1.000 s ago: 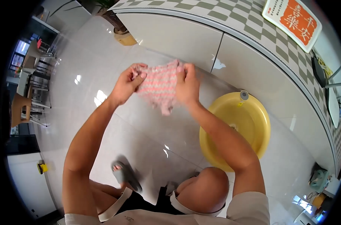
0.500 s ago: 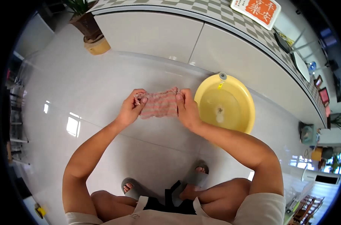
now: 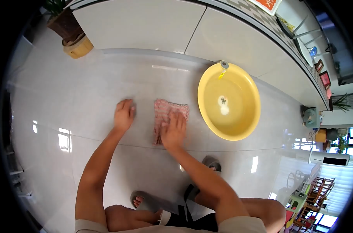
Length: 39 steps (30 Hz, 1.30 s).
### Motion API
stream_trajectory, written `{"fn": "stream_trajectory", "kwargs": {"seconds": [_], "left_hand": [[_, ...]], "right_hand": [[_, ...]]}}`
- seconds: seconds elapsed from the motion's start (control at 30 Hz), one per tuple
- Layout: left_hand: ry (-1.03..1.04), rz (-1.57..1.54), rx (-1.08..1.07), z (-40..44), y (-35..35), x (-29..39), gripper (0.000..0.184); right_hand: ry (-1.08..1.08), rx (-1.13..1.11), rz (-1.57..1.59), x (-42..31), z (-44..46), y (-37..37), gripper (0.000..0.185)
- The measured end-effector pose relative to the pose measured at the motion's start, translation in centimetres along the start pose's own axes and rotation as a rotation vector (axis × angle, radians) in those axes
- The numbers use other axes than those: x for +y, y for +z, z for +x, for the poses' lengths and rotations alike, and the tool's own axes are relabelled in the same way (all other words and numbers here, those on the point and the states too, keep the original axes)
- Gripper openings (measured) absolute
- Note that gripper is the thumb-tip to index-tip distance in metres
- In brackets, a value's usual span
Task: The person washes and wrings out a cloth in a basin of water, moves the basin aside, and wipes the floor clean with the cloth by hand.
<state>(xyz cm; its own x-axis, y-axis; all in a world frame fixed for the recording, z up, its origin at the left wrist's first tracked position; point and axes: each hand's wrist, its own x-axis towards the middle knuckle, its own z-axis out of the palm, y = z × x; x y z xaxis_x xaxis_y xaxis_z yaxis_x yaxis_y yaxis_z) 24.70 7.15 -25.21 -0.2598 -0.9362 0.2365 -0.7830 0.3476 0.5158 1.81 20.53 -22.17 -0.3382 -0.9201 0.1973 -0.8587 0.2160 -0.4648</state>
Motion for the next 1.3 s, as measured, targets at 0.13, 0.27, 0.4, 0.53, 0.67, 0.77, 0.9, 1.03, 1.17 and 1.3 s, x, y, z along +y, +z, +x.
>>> {"fn": "stream_trajectory", "kwargs": {"seconds": [0.13,0.27,0.4,0.53,0.67,0.77,0.9,1.03,1.17,1.3], "left_hand": [[-0.038,0.354,0.070,-2.2,-1.8,-3.6,0.061],[-0.143,0.382,-0.008,-3.0,-2.9,-5.0,0.072],[-0.165,0.340,-0.008,-2.7,-2.7,-4.6,0.076],[-0.123,0.268,0.083,-3.0,-2.5,-5.4,0.067],[-0.123,0.026,0.204,-3.3,-3.1,-6.5,0.056],[-0.163,-0.117,0.268,-4.1,-3.9,-6.3,0.058],[-0.171,-0.152,0.235,-4.2,-3.8,-6.9,0.066],[-0.227,-0.306,0.188,-4.2,-5.3,-7.3,0.070],[-0.309,-0.463,0.221,-4.4,-6.7,-8.4,0.068],[-0.386,-0.213,0.234,-8.0,-9.5,-9.4,0.061]], "right_hand": [[0.271,-0.163,-0.243,-1.4,2.2,3.9,0.076],[0.328,-0.065,-0.269,-0.4,3.9,6.2,0.080],[0.379,-0.132,-0.244,-3.8,12.5,6.9,0.081],[-0.078,-0.344,-0.255,-10.1,14.8,9.3,0.083],[-0.472,-0.422,-0.130,-10.3,9.2,8.9,0.084],[-0.299,-0.304,-0.265,-6.0,9.3,7.5,0.084],[-0.091,-0.143,-0.319,-3.0,16.6,10.1,0.084],[-0.247,-0.277,-0.261,-10.1,20.0,12.7,0.083],[-0.597,-0.473,-0.278,-17.1,13.7,13.2,0.081],[-0.604,-0.477,-0.083,-13.3,10.1,11.7,0.082]]}}
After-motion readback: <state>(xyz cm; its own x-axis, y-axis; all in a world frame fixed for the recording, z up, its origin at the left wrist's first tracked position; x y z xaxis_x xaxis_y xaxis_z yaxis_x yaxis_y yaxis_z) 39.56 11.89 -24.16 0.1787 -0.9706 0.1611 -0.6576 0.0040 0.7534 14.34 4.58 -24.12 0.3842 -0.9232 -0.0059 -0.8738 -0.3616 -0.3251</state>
